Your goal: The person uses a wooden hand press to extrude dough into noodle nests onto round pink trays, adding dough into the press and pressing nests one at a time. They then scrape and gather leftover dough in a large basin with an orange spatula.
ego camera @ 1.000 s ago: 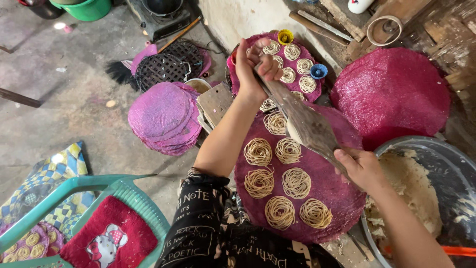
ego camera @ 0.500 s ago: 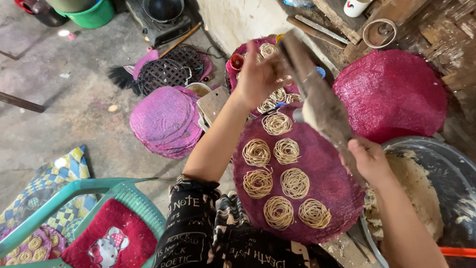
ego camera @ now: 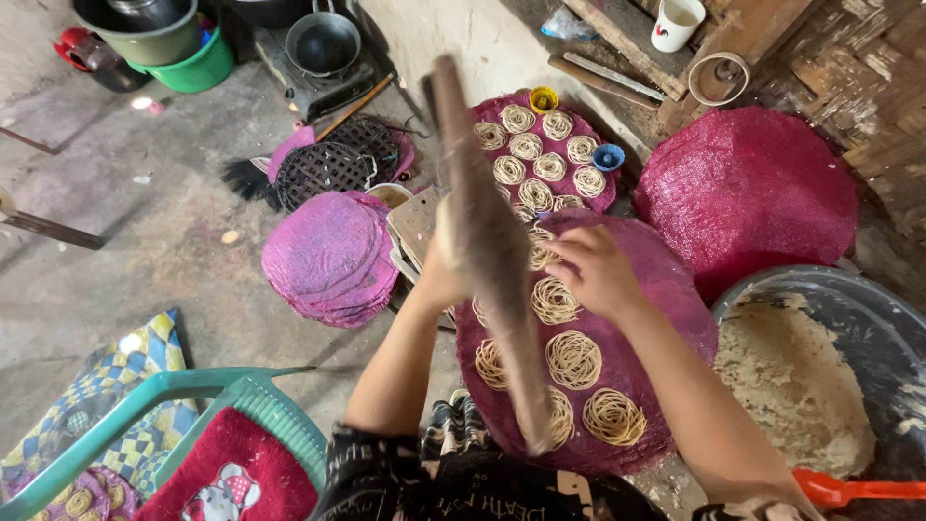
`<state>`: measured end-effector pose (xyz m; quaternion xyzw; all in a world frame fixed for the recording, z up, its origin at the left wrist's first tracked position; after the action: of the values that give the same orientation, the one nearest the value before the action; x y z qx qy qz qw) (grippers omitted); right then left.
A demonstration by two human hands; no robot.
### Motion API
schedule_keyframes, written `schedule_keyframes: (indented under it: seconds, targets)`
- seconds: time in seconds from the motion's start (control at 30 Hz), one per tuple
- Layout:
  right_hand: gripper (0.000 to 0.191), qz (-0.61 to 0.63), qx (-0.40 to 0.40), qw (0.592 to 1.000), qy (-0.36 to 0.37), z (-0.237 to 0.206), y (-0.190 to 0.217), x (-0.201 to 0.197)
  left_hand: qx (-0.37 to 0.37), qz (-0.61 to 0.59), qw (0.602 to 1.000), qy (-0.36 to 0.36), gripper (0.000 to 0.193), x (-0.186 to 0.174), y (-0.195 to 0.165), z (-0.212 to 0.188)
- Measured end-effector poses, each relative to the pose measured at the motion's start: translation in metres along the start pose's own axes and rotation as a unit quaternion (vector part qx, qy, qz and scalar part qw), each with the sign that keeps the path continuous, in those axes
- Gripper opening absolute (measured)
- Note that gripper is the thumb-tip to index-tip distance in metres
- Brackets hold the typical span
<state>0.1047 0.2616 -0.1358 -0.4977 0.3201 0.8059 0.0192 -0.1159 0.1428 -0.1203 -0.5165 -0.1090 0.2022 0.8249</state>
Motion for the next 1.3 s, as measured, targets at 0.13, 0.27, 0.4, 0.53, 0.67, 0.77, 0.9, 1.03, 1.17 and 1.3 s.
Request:
schedule_keyframes:
  seconds: [0.13,0.27,0.4,0.53,0.67,0.77,0.9,1.03,1.17,1.3]
  targets:
    - [0.047,-0.122,-0.034,0.988,0.084,0.013,-0.003,0.029,-0.043,-0.093,0.993,-0.052,0.079,-0.036,-0.023,-0.039]
    - [0.046,-0.117,-0.014,0.988,0.098,0.018,-0.01,0.042,-0.056,-0.121,0.989,-0.069,0.078,-0.062,-0.045,-0.061]
    - [0.032,-0.157,-0.031,0.981,0.109,0.024,-0.023,0.048,-0.056,-0.133,0.986,-0.081,0.077,-0.077,-0.057,-0.073]
    - [0.019,-0.135,-0.018,0.99,0.036,0.03,-0.035,0.047,-0.055,-0.138,0.986,-0.078,0.075,-0.083,-0.066,-0.077]
    - [0.034,-0.067,-0.043,0.997,-0.025,0.028,-0.034,0.05,-0.054,-0.143,0.986,-0.063,0.074,-0.083,-0.072,-0.079]
    - [0.037,-0.116,-0.092,0.989,-0.009,0.024,-0.03,0.059,-0.053,-0.146,0.986,-0.056,0.074,-0.082,-0.075,-0.081]
    - [0.027,-0.024,0.139,0.99,-0.003,0.028,-0.044,0.058,-0.053,-0.146,0.987,-0.051,0.072,-0.08,-0.08,-0.085]
    - [0.032,0.467,0.289,0.818,-0.174,0.017,-0.067,0.019,-0.055,-0.142,0.987,-0.046,0.071,-0.075,-0.085,-0.091]
    - [0.037,0.589,0.24,0.737,-0.231,-0.061,-0.07,-0.06,-0.06,-0.14,0.987,-0.048,0.07,-0.071,-0.087,-0.101]
    - [0.033,0.402,0.29,0.786,-0.37,-0.198,-0.058,-0.12,-0.056,-0.136,0.988,-0.053,0.069,-0.06,-0.081,-0.102]
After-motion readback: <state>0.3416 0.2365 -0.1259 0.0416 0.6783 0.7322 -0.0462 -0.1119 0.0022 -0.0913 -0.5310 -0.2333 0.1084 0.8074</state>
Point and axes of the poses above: each hand's wrist, its own z-axis towards the middle knuckle, its own x-axis out of the palm, y = z × x, the point moved 1 cm from there along z, towards the middle knuckle, and after that the axes turned 8 degrees about z, right-handed, at the moved point
